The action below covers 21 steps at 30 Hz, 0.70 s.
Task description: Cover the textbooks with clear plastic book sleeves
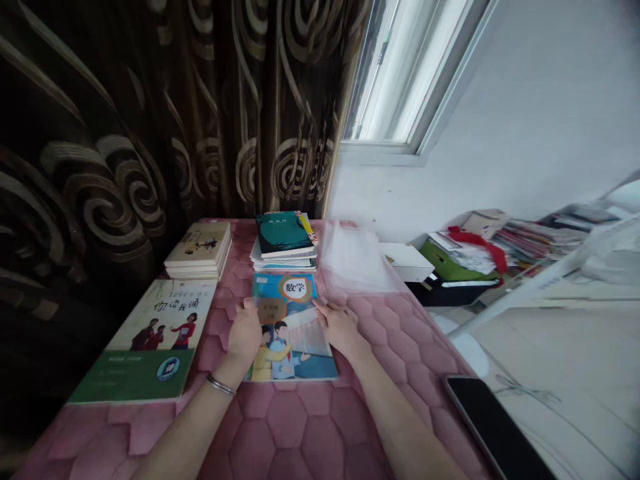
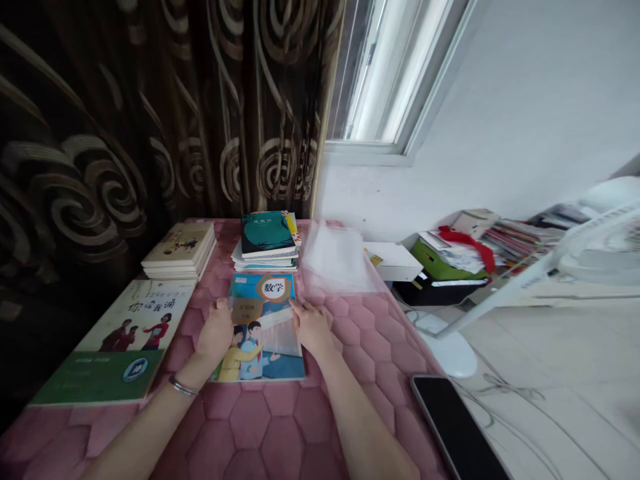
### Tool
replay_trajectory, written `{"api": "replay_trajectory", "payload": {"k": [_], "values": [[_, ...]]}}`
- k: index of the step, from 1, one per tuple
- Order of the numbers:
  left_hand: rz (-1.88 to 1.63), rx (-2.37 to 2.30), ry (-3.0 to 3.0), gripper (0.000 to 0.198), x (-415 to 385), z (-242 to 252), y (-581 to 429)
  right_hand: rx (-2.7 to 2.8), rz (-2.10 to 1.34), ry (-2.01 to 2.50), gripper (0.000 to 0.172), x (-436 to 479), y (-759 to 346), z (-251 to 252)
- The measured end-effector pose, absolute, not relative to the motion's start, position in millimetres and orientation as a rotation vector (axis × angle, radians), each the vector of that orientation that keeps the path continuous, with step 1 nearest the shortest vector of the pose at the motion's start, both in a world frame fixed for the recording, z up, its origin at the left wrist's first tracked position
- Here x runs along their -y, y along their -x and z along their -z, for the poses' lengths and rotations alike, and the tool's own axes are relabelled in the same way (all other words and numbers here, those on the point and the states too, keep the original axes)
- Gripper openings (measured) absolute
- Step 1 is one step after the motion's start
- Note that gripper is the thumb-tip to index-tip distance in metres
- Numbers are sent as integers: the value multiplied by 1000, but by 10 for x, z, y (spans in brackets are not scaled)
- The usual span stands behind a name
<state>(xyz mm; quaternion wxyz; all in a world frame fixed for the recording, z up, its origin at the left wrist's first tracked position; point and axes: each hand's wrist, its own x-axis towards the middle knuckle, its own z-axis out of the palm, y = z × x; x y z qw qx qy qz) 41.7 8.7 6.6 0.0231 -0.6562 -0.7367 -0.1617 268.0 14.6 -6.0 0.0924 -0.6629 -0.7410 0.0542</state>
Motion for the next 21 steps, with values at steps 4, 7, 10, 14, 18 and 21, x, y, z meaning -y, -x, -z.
{"api": "replay_trajectory", "payload": {"k": [4,7,10,14,18,21], "values": [[234,2076,2032,43,82,-194,-550,2239,-138,1949,45,-119,-2656,56],[237,1888,2195,40,295,-115,-896,2236,-143,1956,45,-115,-2651,55],[392,1737,2504,48,497,120,-1316,2230,-146,1941,44,-99,-2657,50],[485,1741,2490,57,609,329,-1563,2244,-106,1950,44,-54,-2653,45],[452,1755,2515,61,615,281,-1358,2262,-58,1969,45,-23,-2632,58],[432,1821,2462,59,660,233,-1017,2265,-49,1986,46,-18,-2624,65]]}}
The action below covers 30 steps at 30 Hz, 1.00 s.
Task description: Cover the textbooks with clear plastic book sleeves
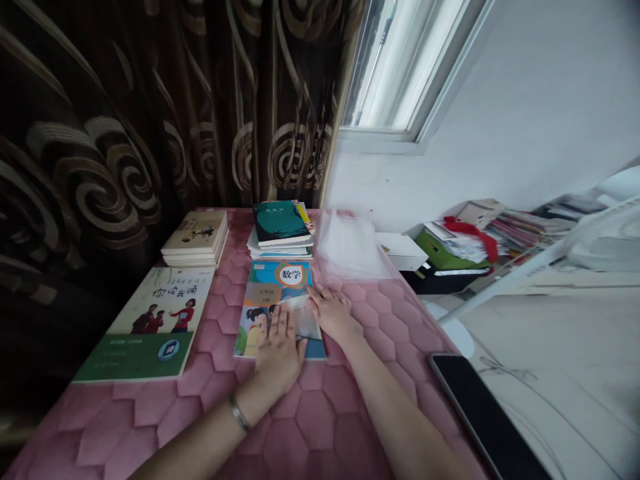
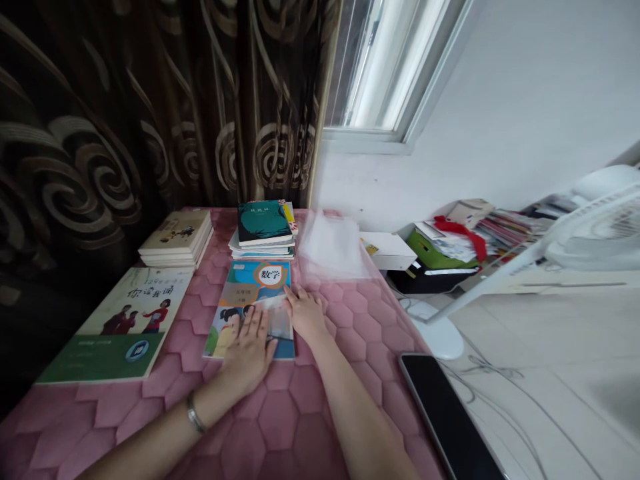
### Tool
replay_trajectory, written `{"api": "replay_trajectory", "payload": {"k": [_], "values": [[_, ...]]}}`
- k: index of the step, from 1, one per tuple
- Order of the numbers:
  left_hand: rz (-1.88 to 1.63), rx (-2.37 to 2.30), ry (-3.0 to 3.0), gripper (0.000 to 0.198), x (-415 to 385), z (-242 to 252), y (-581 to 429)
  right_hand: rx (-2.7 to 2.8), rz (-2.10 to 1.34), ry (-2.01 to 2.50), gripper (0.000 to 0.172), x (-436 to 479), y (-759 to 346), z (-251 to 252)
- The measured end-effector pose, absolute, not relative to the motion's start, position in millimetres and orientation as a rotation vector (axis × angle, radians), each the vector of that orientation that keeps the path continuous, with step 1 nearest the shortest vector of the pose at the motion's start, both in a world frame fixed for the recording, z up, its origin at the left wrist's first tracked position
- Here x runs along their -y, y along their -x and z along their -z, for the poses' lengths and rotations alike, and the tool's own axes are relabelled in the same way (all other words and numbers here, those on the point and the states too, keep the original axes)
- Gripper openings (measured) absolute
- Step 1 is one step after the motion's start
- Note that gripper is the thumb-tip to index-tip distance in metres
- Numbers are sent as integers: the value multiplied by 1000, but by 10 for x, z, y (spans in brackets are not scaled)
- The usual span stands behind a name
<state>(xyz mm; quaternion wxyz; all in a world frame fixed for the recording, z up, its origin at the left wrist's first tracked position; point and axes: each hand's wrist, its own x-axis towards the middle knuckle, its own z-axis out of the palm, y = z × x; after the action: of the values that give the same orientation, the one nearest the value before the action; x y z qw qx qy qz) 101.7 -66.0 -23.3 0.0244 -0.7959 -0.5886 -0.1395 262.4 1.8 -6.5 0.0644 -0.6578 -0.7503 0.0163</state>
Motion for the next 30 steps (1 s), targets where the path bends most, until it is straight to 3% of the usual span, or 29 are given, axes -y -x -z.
{"api": "replay_trajectory", "payload": {"k": [7,14,19,23,30], "values": [[348,1854,2237,60,860,297,-249,2265,-38,2005,47,-14,-2598,73],[334,1904,2161,59,917,292,-239,2306,73,1952,45,33,-2598,-69],[358,1871,2143,57,916,322,-240,2472,-44,1524,44,276,-2186,-128],[351,1845,2142,57,909,353,-218,2605,-180,1216,59,405,-1812,52],[338,1883,2169,58,910,319,-226,2536,-178,1665,68,-63,-2344,84]]}}
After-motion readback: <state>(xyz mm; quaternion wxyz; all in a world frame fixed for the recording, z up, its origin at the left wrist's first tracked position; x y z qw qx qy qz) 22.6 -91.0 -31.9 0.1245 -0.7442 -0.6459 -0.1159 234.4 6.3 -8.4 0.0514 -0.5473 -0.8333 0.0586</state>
